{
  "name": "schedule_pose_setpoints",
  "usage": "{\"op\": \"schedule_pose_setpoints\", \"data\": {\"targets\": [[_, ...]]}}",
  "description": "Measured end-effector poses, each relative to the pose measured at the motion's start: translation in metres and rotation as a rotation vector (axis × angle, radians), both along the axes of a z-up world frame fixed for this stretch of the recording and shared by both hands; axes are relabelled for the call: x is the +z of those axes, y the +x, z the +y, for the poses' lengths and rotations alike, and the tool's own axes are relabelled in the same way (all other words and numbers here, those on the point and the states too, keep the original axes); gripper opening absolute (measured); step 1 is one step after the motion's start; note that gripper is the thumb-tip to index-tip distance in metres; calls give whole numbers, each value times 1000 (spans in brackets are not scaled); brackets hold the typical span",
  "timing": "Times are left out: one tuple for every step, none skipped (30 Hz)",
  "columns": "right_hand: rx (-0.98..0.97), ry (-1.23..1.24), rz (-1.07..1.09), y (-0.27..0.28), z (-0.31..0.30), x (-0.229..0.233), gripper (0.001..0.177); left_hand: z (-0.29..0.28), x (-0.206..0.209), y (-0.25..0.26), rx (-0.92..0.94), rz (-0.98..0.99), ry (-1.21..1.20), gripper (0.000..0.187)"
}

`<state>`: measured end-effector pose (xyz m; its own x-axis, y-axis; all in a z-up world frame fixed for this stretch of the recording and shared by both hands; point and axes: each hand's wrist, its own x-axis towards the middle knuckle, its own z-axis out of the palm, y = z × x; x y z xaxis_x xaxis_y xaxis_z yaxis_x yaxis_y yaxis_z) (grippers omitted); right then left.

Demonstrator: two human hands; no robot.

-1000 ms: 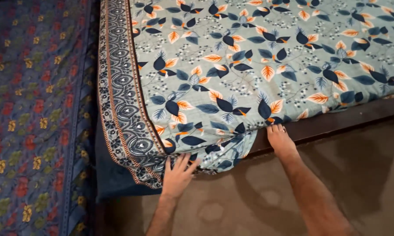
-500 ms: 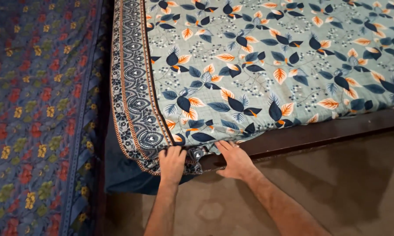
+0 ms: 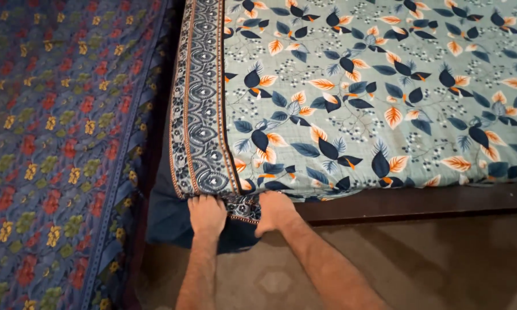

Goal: The camera wearer is smoothing a blue patterned bedsheet over a mattress and tucking the edges under the mattress on a wooden bed frame.

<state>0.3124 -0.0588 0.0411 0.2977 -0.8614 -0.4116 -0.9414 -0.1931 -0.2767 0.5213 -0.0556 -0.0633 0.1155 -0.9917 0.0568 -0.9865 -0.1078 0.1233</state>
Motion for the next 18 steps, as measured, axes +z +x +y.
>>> {"op": "schedule_pose_setpoints", "data": {"targets": [[-9,85,51,5,-5,9,82,-6,-4,5,-44,59,-47,34],[-21,175,101,10,-9,18,81,-11,-7,10,-91,118,-88,36],[-27,178,99,10,-13,15,81,-17,3,13,-97,117,-84,36],[1,203,102,9,-20,12,81,-26,12,15,-96,105,103,40],[30,227,105,9,-28,8,81,-35,22,19,-94,91,290,45],[26,228,107,9,-28,9,81,-43,19,23,-98,93,291,45],[-16,257,114,10,-29,10,82,-50,17,28,-138,89,442,50],[-61,285,118,13,-30,11,84,-60,15,35,-182,80,591,55],[-67,285,118,16,-33,10,84,-70,-4,42,-187,79,591,55],[-64,333,164,18,-36,8,83,-81,-23,49,-268,89,672,55],[-62,381,209,21,-39,6,82,-94,-43,56,-347,97,753,57],[-77,383,203,23,-47,-3,82,-101,-70,61,-362,88,755,57],[-76,436,253,26,-54,-11,88,-108,-97,67,-409,149,861,56],[-72,479,302,31,-64,-19,93,-118,-123,75,-451,210,958,57],[-85,472,296,34,-64,-25,93,-123,-135,74,-461,200,951,57],[-76,563,316,37,-69,-27,102,-135,-143,72,-513,243,935,59],[-66,655,333,40,-73,-31,111,-147,-152,71,-568,282,922,65],[-69,665,323,40,-77,-30,111,-145,-143,72,-571,274,935,65]]}}
